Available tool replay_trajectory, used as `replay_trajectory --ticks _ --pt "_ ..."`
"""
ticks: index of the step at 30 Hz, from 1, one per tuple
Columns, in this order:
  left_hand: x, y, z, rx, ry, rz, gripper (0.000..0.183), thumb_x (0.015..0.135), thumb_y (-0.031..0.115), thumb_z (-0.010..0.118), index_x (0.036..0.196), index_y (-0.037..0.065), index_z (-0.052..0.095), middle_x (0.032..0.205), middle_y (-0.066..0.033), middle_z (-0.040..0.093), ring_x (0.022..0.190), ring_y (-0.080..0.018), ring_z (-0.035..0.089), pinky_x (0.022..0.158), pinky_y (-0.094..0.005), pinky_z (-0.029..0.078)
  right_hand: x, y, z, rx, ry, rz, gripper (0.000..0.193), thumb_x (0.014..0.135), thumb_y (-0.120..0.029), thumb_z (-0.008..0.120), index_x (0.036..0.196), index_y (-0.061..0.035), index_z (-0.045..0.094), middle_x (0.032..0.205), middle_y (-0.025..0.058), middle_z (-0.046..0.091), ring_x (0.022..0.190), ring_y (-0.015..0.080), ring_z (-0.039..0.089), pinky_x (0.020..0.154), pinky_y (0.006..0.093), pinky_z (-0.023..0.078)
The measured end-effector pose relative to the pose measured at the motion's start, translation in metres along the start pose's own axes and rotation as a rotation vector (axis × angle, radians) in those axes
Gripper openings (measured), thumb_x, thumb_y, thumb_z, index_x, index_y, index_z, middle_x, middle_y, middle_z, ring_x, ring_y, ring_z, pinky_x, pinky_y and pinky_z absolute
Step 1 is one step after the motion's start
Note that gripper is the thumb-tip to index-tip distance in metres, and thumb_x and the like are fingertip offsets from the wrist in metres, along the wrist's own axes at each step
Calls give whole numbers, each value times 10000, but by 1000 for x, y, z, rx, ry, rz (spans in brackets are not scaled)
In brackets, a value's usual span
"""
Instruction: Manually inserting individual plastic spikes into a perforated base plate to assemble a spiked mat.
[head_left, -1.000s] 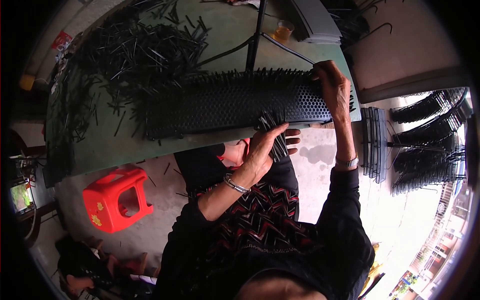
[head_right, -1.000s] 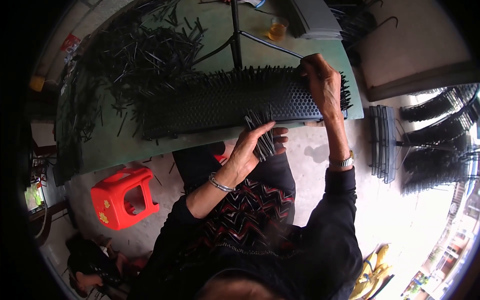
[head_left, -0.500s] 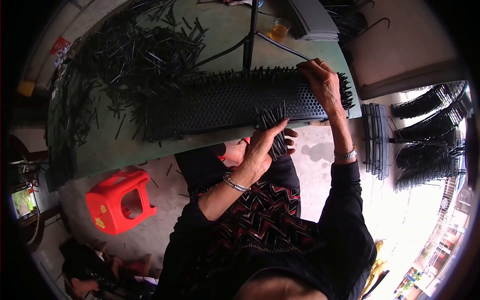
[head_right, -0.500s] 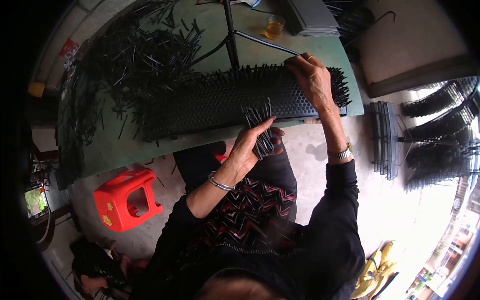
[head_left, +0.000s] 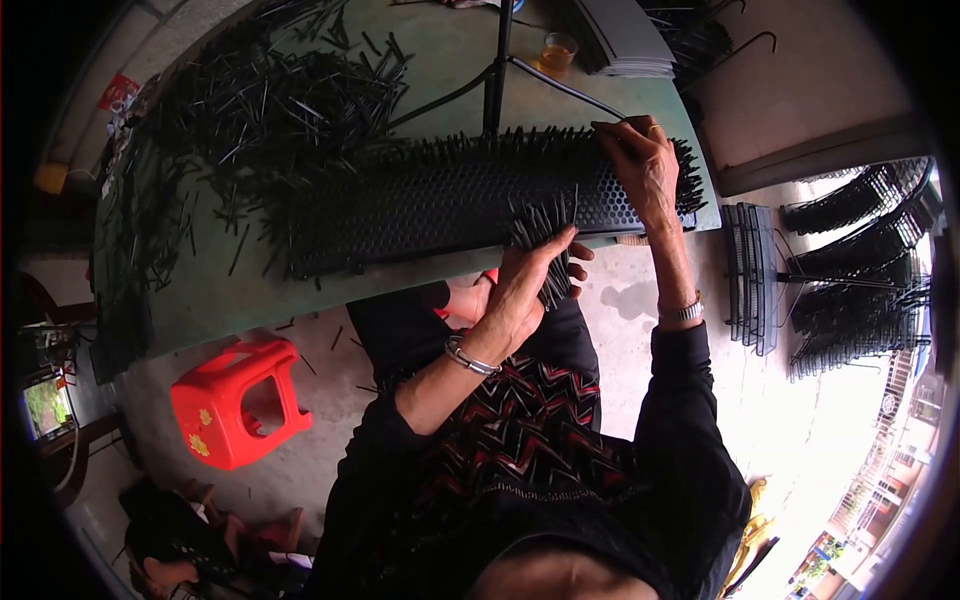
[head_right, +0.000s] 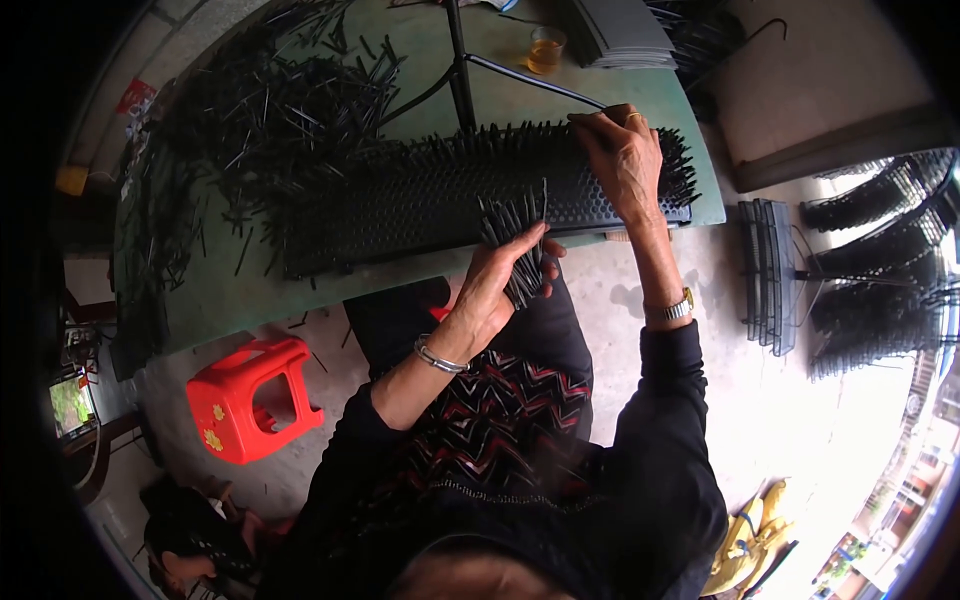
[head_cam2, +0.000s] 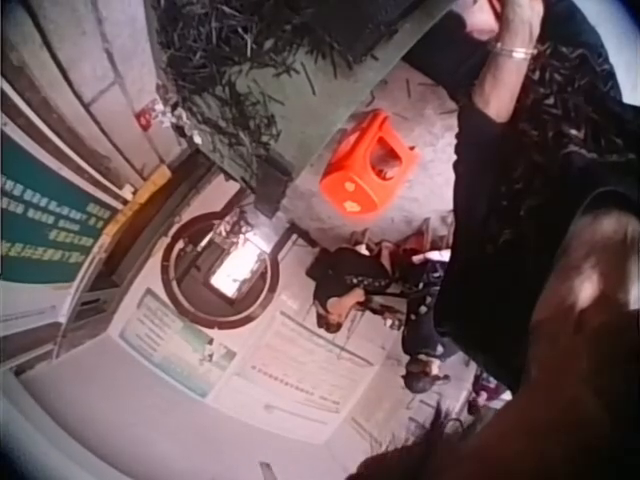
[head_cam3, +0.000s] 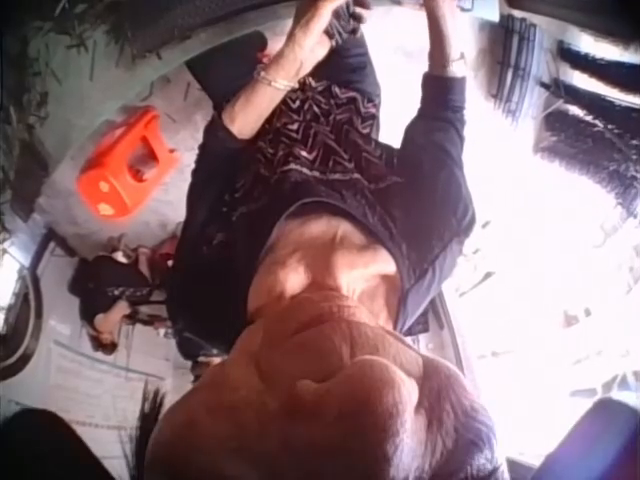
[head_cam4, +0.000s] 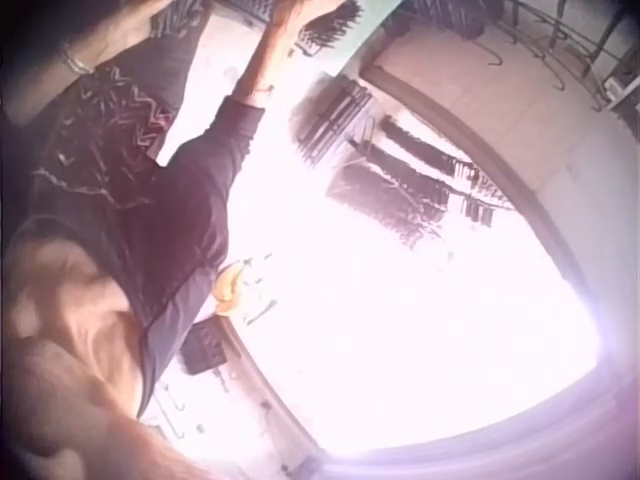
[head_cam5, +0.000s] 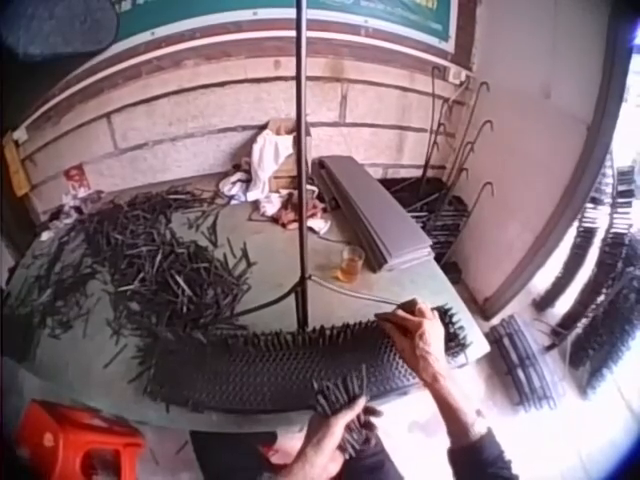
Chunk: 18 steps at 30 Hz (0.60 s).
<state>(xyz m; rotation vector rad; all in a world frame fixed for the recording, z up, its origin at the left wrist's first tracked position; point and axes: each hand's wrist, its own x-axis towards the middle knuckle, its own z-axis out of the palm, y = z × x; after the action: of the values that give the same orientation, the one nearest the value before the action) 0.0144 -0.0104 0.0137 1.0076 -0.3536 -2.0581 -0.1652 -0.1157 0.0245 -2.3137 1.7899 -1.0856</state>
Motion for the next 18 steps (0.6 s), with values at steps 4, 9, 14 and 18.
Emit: replay_trajectory --ticks 4,9,14,18 --pt "-2 0 2 4 21 -12 210 905 266 646 966 65 635 819 -85 681 655 -155 621 533 -294 463 -2 0 1 -121 52 1 155 838 -213 684 977 -172 740 921 50 613 895 239 575 782 358 423" --pt "-4 2 1 18 7 -14 233 897 279 655 998 70 638 808 -78 677 678 -167 635 542 -301 457 0 -2 0 -266 62 -67 135 841 -232 676 942 -170 740 933 46 604 901 242 555 766 368 407" --pt "-5 1 3 37 32 -22 253 883 287 668 1013 71 643 814 -79 680 683 -172 639 545 -302 444 2 -1 2 -271 -44 -104 177 865 -250 660 999 -166 739 967 37 616 941 231 561 803 362 408" --pt "-3 1 3 45 34 -15 249 881 284 670 1007 71 647 822 -82 684 678 -172 638 542 -304 440 -4 -18 -8 -160 -2 26 261 863 -292 679 1075 -146 719 947 65 617 833 238 599 745 359 465"
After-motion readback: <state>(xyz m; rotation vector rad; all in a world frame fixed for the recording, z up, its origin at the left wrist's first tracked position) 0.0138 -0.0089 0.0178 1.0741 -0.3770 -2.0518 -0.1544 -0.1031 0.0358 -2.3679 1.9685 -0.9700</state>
